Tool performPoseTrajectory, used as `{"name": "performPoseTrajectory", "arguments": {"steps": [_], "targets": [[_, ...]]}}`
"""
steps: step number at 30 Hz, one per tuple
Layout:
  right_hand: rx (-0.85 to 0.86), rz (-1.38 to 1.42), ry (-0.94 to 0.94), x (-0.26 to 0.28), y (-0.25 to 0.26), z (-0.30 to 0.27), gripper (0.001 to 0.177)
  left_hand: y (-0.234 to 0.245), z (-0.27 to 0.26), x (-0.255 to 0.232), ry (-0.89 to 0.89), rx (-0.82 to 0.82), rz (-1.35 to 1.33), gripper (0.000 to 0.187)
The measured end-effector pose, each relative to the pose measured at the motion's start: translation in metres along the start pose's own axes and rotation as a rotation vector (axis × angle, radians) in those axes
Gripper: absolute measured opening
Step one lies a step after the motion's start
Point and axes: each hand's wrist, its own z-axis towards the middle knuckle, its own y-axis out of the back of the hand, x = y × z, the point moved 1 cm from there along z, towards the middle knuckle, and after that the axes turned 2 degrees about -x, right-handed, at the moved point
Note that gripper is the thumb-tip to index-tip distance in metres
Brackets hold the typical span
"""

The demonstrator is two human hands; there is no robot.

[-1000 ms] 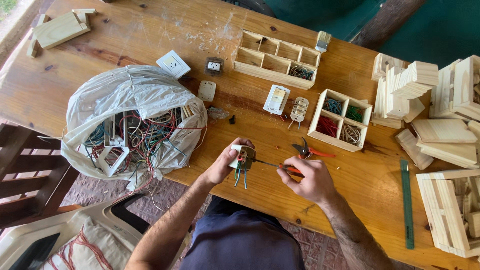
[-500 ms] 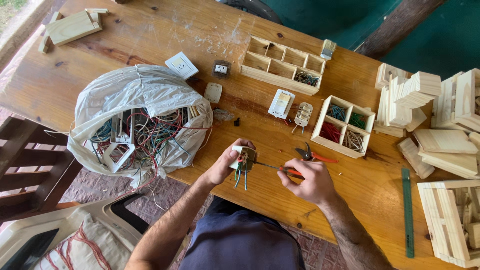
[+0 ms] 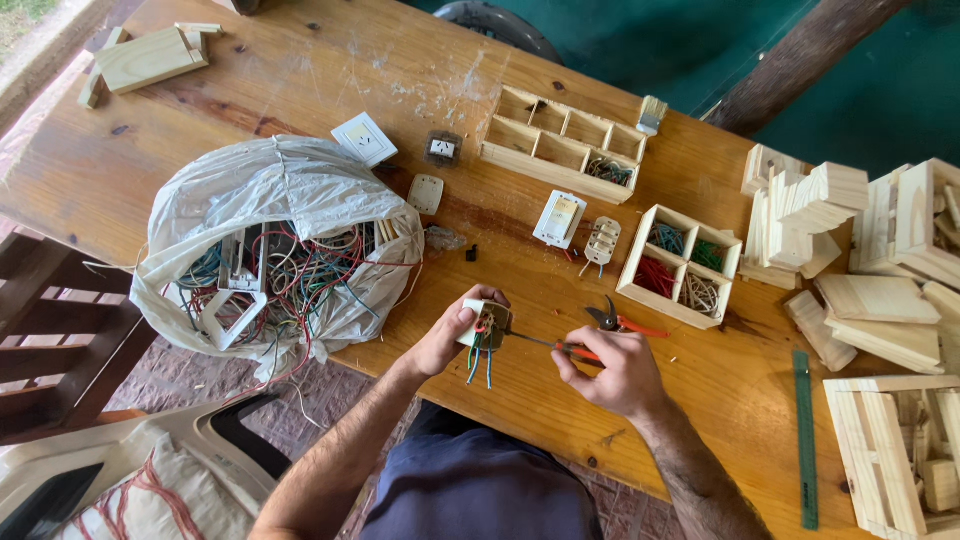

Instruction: The person strips the insulation from several colored wires using pliers and then inserts them into the terminals of a white electrical outlet. They use a screwdriver to tighten the terminal screws to secure the wires in place.

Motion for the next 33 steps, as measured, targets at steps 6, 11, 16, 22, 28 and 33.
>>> {"name": "performPoseTrajectory", "arguments": {"steps": [6,11,16,22,28,33], "targets": [[-0.013,-0.039,0.056,-0.003,-0.002,-0.004,0.020,-0.004,-0.001,-0.006,0.014,0.012,0.032,0.081],[0.039,-0.208,0.270,0.003,0.005,0.001,0.022,0.000,-0.003,-0.001,0.045,0.054,0.106,0.078],[0.054,-0.360,0.448,-0.018,0.007,-0.010,0.022,-0.009,0.000,-0.018,0.054,0.069,0.148,0.076],[0.100,-0.511,0.620,-0.008,0.018,0.008,0.018,-0.008,0.001,-0.005,0.054,0.046,0.117,0.076],[0.201,-0.439,0.500,-0.026,0.004,-0.005,0.020,-0.013,0.003,-0.012,0.052,0.016,0.146,0.077],[0.383,0.026,-0.180,-0.009,0.005,0.004,0.021,-0.011,0.009,-0.012,0.074,0.021,0.216,0.076]]}}
